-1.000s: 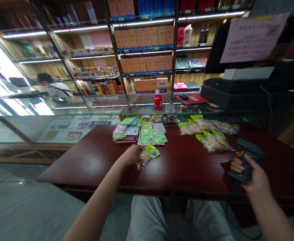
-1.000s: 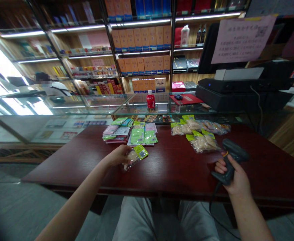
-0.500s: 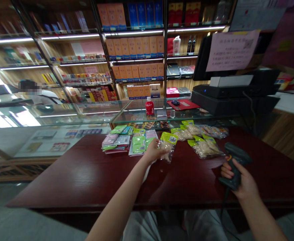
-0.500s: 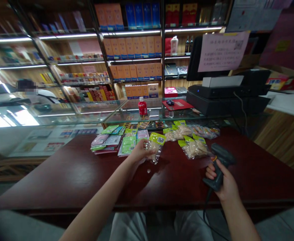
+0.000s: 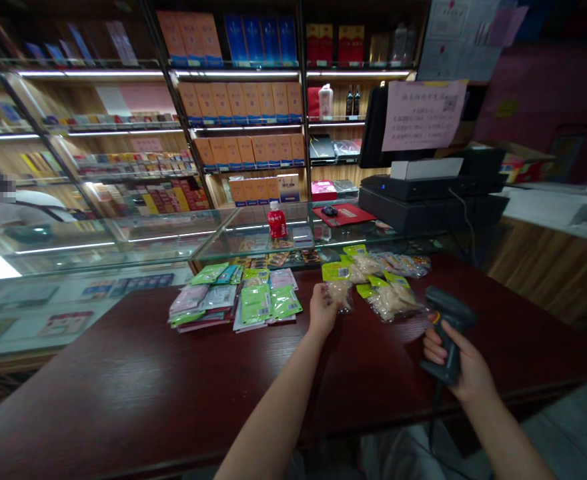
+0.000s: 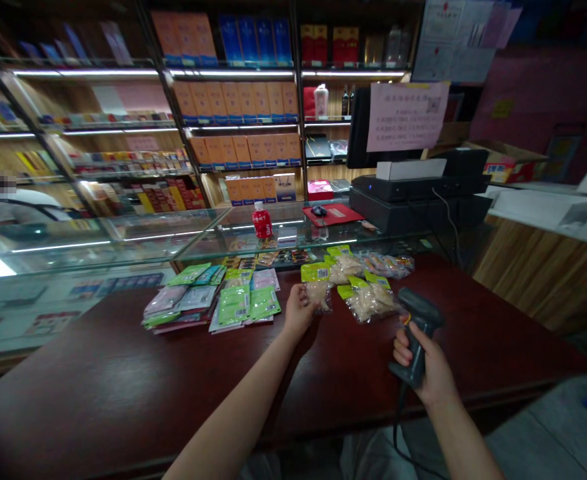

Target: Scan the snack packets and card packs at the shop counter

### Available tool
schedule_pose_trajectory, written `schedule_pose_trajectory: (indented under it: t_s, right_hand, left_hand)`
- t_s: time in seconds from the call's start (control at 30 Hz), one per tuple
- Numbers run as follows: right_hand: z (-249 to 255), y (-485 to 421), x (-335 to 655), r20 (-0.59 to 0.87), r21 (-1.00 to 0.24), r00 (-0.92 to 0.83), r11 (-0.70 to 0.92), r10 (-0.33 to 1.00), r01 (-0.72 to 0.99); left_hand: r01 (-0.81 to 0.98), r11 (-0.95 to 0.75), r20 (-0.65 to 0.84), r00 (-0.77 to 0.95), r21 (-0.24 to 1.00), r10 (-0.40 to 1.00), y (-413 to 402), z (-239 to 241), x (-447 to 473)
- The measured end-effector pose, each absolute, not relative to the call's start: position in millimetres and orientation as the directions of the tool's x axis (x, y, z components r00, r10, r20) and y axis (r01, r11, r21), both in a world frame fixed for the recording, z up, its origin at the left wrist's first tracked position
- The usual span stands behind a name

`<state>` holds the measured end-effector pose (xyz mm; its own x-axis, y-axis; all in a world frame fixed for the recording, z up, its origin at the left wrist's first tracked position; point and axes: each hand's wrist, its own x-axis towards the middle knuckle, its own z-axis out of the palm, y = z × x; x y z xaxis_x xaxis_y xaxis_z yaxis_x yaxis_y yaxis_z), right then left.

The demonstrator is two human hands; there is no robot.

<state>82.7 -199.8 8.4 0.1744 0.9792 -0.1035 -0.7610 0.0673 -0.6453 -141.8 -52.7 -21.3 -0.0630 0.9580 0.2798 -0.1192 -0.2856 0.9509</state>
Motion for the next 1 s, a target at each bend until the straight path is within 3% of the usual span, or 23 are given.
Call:
schedule_pose_trajectory:
  t_s: [0.2,0.4,0.6,0.83,1.0]
  right_hand:
    - [13,-199,77,-0.111,-0.702,0.163,0.039,0.980,-0.712]
    - [27,-207,48,-0.071,-0.859,0.160,0.021,0.985,-0.511]
    - [38,-211,21,-0.048,-0.941,0.084,-0.017,0.995,-0.339]
    - [43,-205,9,-0.051,-0.945,0.098,-0.016,0.994,-0.327]
    - [41,-199,9,-0.059,-0.933,0.087,-0.024,0.994,-0.359]
  left_hand:
    - [-0.083,-0.306,0.301,-0.066,0.949,0.951,-51,-27,-142]
    - [-0.062,-0.304,0.301,-0.056,0.951,0.952,-50,-26,-143]
    - [-0.093,-0.310,0.307,-0.041,0.946,0.951,-50,-24,-143]
    - [0.078,-0.320,0.326,-0.085,0.944,0.942,-50,-23,-145]
    - [-0.054,-0.303,0.300,-0.050,0.951,0.952,-50,-24,-143]
